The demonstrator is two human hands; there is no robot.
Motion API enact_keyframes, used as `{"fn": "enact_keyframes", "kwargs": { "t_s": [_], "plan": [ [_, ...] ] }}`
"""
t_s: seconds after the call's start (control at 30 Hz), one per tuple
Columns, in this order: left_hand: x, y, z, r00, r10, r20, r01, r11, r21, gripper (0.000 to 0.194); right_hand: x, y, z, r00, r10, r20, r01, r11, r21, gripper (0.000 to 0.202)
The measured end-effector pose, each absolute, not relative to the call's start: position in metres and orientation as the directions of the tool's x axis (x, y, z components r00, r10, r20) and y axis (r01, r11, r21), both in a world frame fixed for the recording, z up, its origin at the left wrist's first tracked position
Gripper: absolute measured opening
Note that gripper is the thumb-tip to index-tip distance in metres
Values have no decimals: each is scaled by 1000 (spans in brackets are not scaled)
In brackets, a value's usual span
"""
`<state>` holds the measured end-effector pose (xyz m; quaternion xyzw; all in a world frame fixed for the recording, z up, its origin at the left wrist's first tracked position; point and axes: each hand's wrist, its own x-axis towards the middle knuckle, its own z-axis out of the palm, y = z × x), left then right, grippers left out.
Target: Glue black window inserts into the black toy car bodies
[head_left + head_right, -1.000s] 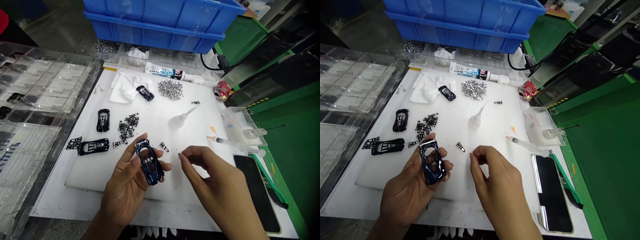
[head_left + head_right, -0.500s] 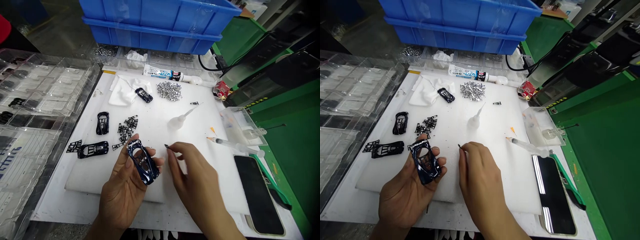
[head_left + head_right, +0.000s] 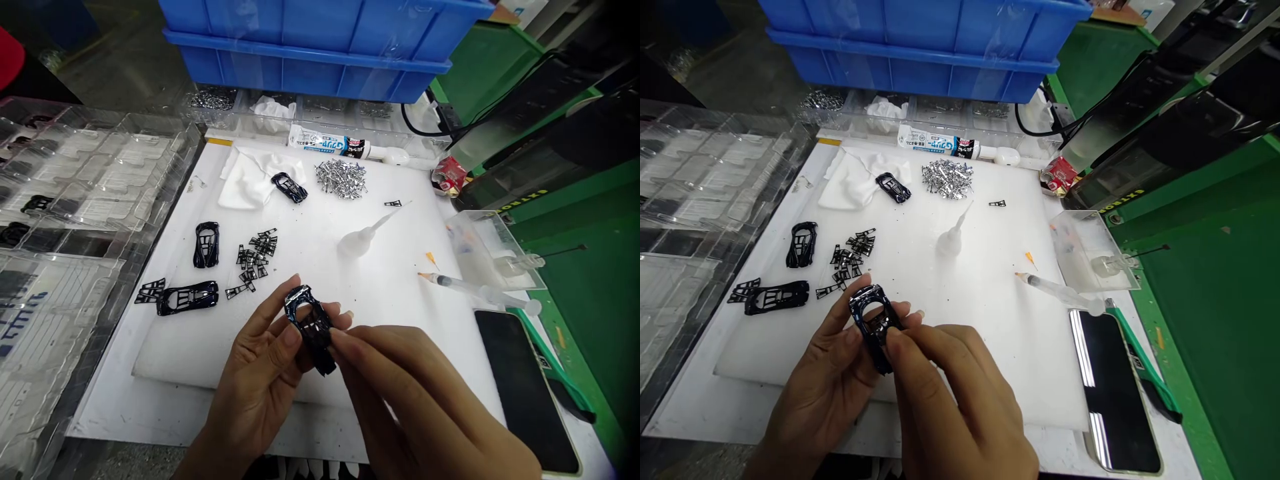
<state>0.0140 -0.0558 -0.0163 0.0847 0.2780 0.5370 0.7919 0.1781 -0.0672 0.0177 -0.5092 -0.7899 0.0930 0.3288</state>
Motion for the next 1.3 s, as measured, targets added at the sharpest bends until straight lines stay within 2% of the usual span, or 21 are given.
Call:
{"fn": "enact_keyframes", "kwargs": {
  "t_s": [0.23,0.47,0.67,0.73,0.8,0.87,0.93,0.97,1.03,1.13,1.23,1.3],
  "plan": [
    [14,-56,-16,262,868,-421,-782,446,435,33,164,-67,8,-178,851,495,719,456,-525,32],
    [17,-57,-15,220,882,-416,-777,417,472,31,173,-60,17,-299,880,369,713,463,-527,23],
    [16,-57,-17,249,893,-375,-793,411,449,31,185,-67,7,-418,840,346,679,542,-495,41],
    [16,-58,-16,214,908,-361,-797,376,472,30,184,-74,4,-342,882,325,670,472,-573,42],
    [18,-61,-15,146,940,-308,-767,304,565,28,181,-78,5,-172,960,219,607,279,-744,40],
    [21,-66,-14,68,976,-208,-678,198,708,28,177,-79,7,-48,999,-10,401,11,-916,33],
    [24,-72,-14,15,997,-81,-542,76,837,29,174,-76,9,-52,978,-200,176,-188,-966,24],
    [25,-75,-14,-2,1000,-27,-472,23,881,29,173,-74,9,-49,972,-228,119,-221,-968,20],
    [27,-79,-15,-29,997,75,-328,-80,941,34,172,-72,7,36,988,-152,158,-156,-975,17],
    [28,-79,-18,-62,957,284,-35,-286,958,49,174,-74,1,158,977,140,406,64,-911,22],
    [28,-76,-15,-5,863,505,286,-482,828,59,180,-83,-4,92,926,367,563,255,-786,31],
    [27,-74,-10,49,811,584,392,-553,735,43,183,-93,-7,29,882,470,594,363,-718,32]
  ]
}}
